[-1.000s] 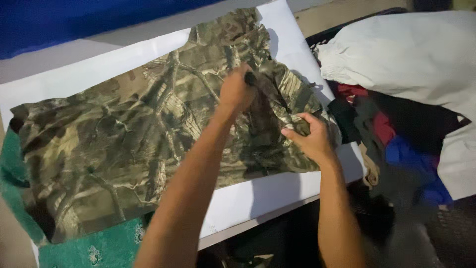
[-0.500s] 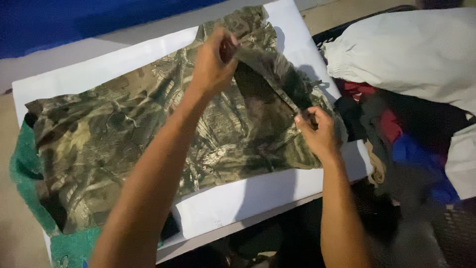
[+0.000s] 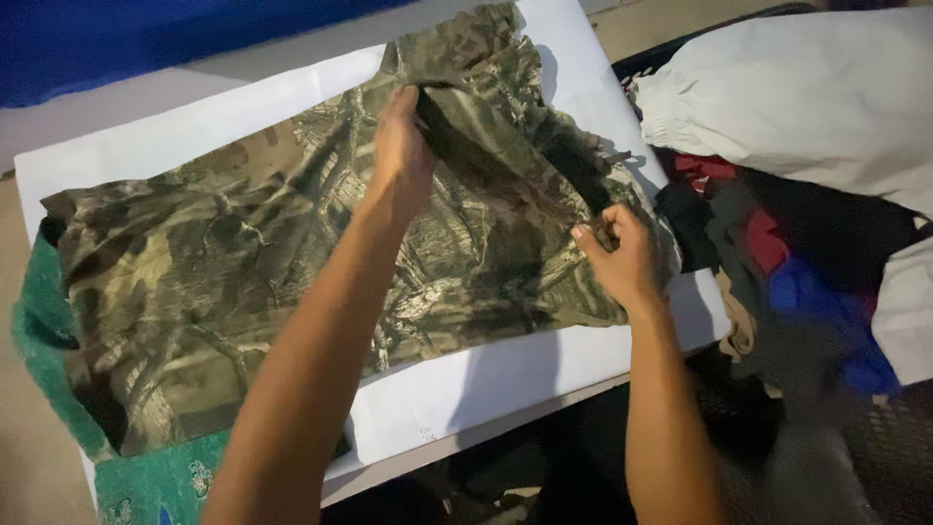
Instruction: The person folds a green patterned shirt and a camouflage-patterned shirt on a white table. They smooth the fabric, fold the sleeves and sides, and stack the finished items. The person handles the garments by hand, ensuring neat folds before placing them in a pile.
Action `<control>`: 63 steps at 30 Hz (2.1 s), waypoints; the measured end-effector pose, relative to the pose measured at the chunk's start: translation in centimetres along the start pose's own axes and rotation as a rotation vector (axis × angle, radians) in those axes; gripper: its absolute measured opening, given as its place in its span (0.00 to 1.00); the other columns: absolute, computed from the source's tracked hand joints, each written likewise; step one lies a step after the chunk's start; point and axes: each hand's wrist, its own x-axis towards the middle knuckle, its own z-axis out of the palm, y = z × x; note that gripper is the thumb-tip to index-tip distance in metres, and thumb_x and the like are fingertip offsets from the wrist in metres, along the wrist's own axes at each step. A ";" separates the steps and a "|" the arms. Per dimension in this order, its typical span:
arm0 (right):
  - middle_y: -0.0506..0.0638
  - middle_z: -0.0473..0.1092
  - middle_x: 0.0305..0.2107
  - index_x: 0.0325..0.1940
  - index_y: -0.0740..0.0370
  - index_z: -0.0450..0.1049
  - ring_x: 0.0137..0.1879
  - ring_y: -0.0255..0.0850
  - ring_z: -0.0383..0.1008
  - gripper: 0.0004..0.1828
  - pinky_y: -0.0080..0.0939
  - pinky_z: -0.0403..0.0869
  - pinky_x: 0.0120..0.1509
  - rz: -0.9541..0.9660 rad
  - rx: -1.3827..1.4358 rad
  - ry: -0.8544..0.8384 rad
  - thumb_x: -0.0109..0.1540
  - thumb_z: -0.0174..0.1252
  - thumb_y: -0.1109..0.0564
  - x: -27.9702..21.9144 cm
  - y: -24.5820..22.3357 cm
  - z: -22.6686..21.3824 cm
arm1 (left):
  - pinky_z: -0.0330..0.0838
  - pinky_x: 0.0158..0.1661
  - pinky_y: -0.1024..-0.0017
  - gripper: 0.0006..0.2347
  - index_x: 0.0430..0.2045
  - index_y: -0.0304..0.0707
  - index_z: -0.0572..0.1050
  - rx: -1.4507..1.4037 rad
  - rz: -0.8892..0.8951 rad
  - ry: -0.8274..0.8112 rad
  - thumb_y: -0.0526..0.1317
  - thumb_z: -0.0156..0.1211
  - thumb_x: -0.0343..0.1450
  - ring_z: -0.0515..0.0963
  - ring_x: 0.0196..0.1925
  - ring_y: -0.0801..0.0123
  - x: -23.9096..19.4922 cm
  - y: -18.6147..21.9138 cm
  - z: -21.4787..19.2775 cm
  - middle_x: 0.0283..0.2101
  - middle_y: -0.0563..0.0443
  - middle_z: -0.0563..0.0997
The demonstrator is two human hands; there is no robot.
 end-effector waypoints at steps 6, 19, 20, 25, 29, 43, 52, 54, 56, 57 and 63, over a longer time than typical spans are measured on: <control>0.47 0.58 0.20 0.31 0.64 0.63 0.28 0.36 0.56 0.23 0.42 0.60 0.32 -0.036 -0.031 0.037 0.62 0.70 0.49 0.2 0.3 0.4 | 0.74 0.56 0.57 0.09 0.49 0.36 0.68 -0.132 0.112 -0.212 0.31 0.41 0.77 0.76 0.51 0.59 -1.9 2.2 -1.7 0.50 0.42 0.75; 0.48 0.61 0.18 0.30 0.64 0.65 0.25 0.37 0.58 0.20 0.42 0.60 0.30 -0.040 -0.040 0.049 0.59 0.71 0.55 0.0 -0.8 0.4 | 0.78 0.39 0.67 0.10 0.46 0.40 0.71 0.200 0.098 -0.246 0.34 0.38 0.81 0.77 0.40 0.67 -5.1 0.8 -6.8 0.40 0.49 0.77; 0.49 0.61 0.19 0.30 0.64 0.65 0.26 0.37 0.58 0.21 0.42 0.60 0.31 -0.087 -0.020 0.070 0.59 0.72 0.54 0.1 -1.0 0.4 | 0.78 0.38 0.67 0.11 0.45 0.42 0.72 0.149 0.071 -0.243 0.33 0.37 0.78 0.78 0.40 0.69 -5.4 1.0 -6.8 0.39 0.50 0.77; 0.50 0.63 0.17 0.29 0.63 0.68 0.23 0.41 0.60 0.22 0.45 0.60 0.28 0.000 -0.184 0.071 0.58 0.73 0.49 -0.1 -2.3 -0.3 | 0.73 0.49 0.69 0.12 0.40 0.37 0.76 0.074 0.041 -0.285 0.25 0.43 0.74 0.76 0.43 0.69 -6.3 3.3 -7.4 0.42 0.51 0.78; 0.51 0.63 0.17 0.29 0.63 0.68 0.22 0.42 0.60 0.22 0.47 0.59 0.28 0.054 -0.219 0.055 0.58 0.74 0.48 -0.2 -2.3 -0.3 | 0.74 0.51 0.74 0.12 0.38 0.41 0.73 0.373 0.063 -0.336 0.22 0.54 0.67 0.77 0.45 0.73 -8.3 4.4 -7.2 0.41 0.55 0.78; 0.53 0.72 0.31 0.43 0.60 0.72 0.35 0.42 0.69 0.21 0.45 0.67 0.35 -0.011 -0.183 0.000 0.56 0.75 0.48 -0.3 -1.5 0.6 | 0.74 0.36 0.69 0.07 0.39 0.36 0.75 1.088 0.347 -0.166 0.33 0.65 0.70 0.79 0.36 0.71 -8.8 3.4 -8.2 0.34 0.48 0.81; 0.52 0.78 0.41 0.44 0.57 0.76 0.50 0.45 0.79 0.10 0.46 0.75 0.55 -0.428 -0.046 0.096 0.62 0.67 0.54 -3.2 -6.7 3.1 | 0.81 0.44 0.68 0.11 0.52 0.30 0.76 0.512 0.312 -0.098 0.38 0.50 0.82 0.83 0.44 0.64 -6.7 1.3 -8.7 0.47 0.37 0.82; 0.52 0.78 0.40 0.44 0.58 0.77 0.50 0.43 0.79 0.08 0.43 0.76 0.55 -0.397 0.099 -0.107 0.63 0.66 0.54 -4.3 -7.8 4.9 | 0.82 0.42 0.68 0.12 0.55 0.31 0.74 0.260 0.182 -0.102 0.38 0.47 0.82 0.83 0.41 0.64 -6.3 1.4 -8.6 0.48 0.34 0.80; 0.52 0.77 0.42 0.44 0.60 0.77 0.52 0.45 0.77 0.09 0.43 0.75 0.56 -0.410 0.124 -0.243 0.62 0.65 0.56 -4.8 -8.5 6.6 | 0.84 0.37 0.69 0.13 0.56 0.37 0.70 0.229 0.072 -0.017 0.38 0.44 0.78 0.84 0.36 0.63 -6.8 1.7 -8.4 0.47 0.36 0.80; 0.53 0.76 0.42 0.45 0.61 0.77 0.52 0.47 0.76 0.09 0.45 0.75 0.56 -0.421 0.090 -0.228 0.62 0.65 0.57 -4.8 -8.5 6.9 | 0.84 0.38 0.68 0.14 0.57 0.40 0.68 0.208 0.046 0.041 0.35 0.46 0.75 0.84 0.37 0.62 -7.0 1.8 -8.2 0.48 0.39 0.79; 0.52 0.74 0.44 0.45 0.61 0.78 0.54 0.51 0.73 0.10 0.50 0.73 0.58 -0.452 0.006 -0.225 0.60 0.66 0.58 -4.3 -8.0 7.5 | 0.76 0.38 0.67 0.14 0.47 0.34 0.77 0.401 -0.006 0.218 0.45 0.58 0.76 0.78 0.40 0.65 -6.3 1.4 -10.5 0.48 0.37 0.81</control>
